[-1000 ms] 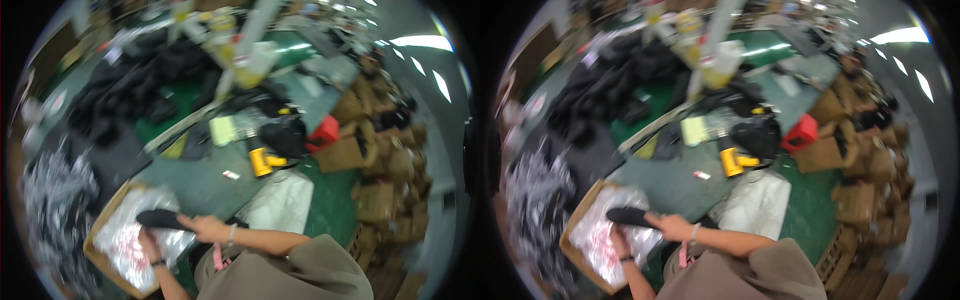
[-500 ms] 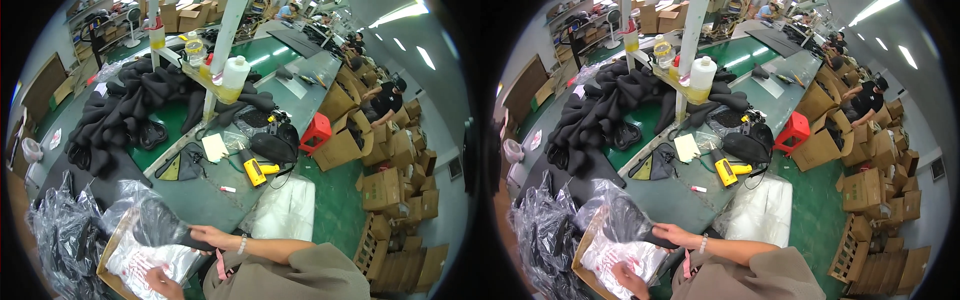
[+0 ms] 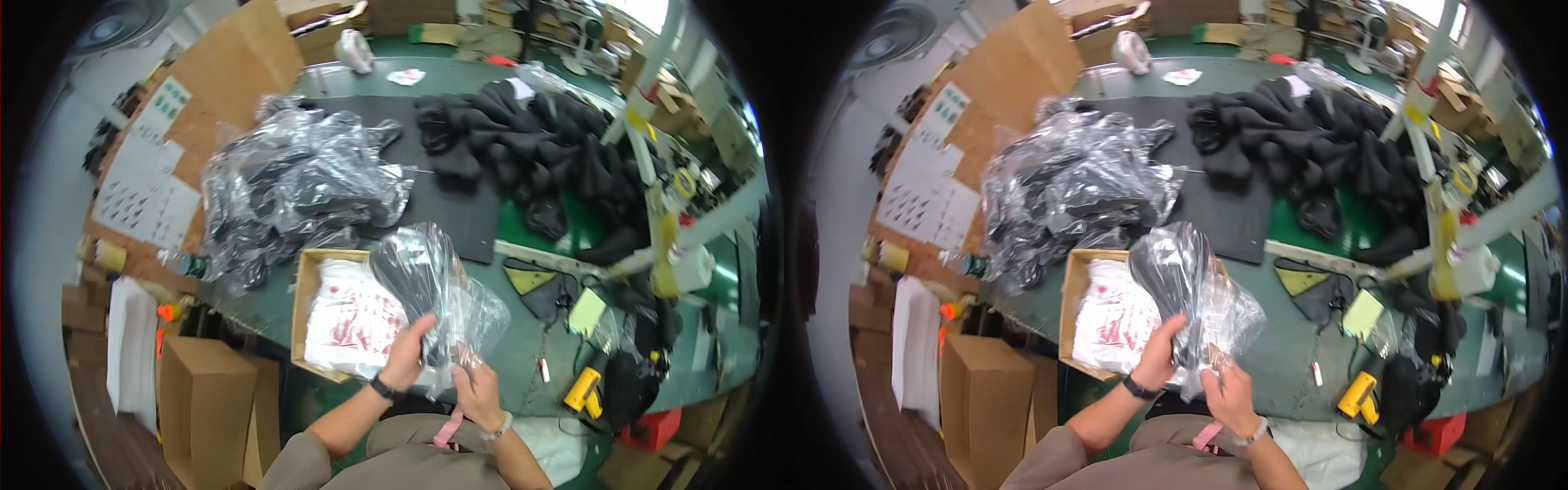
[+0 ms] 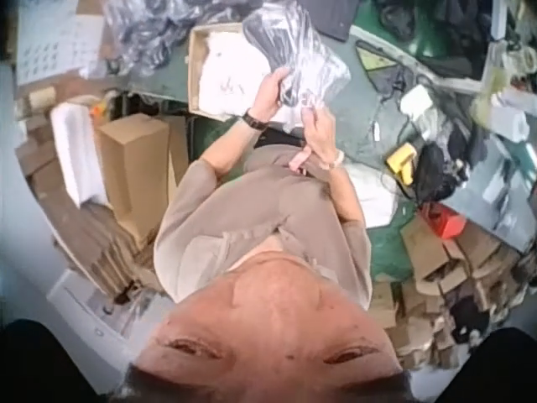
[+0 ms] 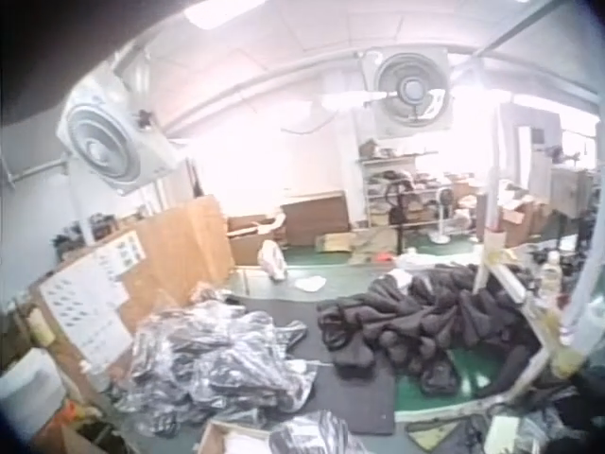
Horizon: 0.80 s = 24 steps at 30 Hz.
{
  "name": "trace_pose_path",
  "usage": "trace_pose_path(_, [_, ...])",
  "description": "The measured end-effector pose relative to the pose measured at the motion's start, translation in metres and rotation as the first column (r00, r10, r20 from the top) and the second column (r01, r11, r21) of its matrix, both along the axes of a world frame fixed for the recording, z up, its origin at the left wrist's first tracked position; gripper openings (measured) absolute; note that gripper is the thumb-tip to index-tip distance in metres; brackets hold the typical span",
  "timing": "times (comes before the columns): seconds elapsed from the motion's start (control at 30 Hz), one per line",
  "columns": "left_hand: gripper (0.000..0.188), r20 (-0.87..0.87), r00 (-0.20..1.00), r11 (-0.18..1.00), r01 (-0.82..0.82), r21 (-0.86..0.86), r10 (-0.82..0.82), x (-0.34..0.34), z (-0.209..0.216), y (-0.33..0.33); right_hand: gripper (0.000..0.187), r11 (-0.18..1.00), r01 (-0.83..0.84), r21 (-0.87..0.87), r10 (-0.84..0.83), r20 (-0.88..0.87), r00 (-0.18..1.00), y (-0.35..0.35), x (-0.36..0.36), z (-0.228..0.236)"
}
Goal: Packing bicycle saddles into plastic bags and then placing them into a cardboard box for shipping.
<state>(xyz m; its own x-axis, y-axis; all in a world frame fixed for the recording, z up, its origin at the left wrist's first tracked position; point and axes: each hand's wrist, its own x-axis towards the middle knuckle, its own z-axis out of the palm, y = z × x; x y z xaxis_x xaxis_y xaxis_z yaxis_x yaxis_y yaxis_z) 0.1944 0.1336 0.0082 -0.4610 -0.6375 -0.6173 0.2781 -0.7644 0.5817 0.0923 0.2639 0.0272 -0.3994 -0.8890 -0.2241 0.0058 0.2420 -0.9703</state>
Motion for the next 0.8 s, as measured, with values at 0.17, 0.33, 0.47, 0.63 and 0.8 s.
trace_pose_path(0.17, [0.04, 0.364, 0.927, 0.776, 0.162, -0.609, 0.092, 0.064, 0.01, -0.166, 0.035, 0.996, 0.05, -0.072, -0.07, -0.301, 0.951, 0.025, -0.033, -0.017])
trace_pose_path(0.33, [0.083, -0.023, 0.95, 0.816, -0.279, -0.506, 0.311, 0.185, 0.058, -0.361, 0.034, 0.997, 0.066, 0.039, -0.056, -0.221, 0.974, 0.032, -0.064, -0.057])
trace_pose_path(0.47, [0.056, 0.587, 0.693, 0.646, 0.227, -0.729, 0.419, 0.082, -0.027, -0.271, 0.039, 0.93, 0.321, 0.177, -0.292, -0.171, 0.941, 0.039, -0.127, -0.129])
trace_pose_path(0.63, [0.019, 0.777, 0.628, 0.253, 0.748, -0.613, 0.026, -0.032, -0.095, -0.009, 0.05, 0.851, 0.518, 0.088, -0.472, -0.305, 0.827, -0.015, -0.27, -0.183])
trace_pose_path(0.8, [0.018, 0.815, 0.526, 0.171, 0.85, -0.498, -0.244, -0.046, -0.06, 0.084, 0.073, 0.861, 0.508, -0.025, -0.426, -0.581, 0.693, -0.156, -0.379, -0.233])
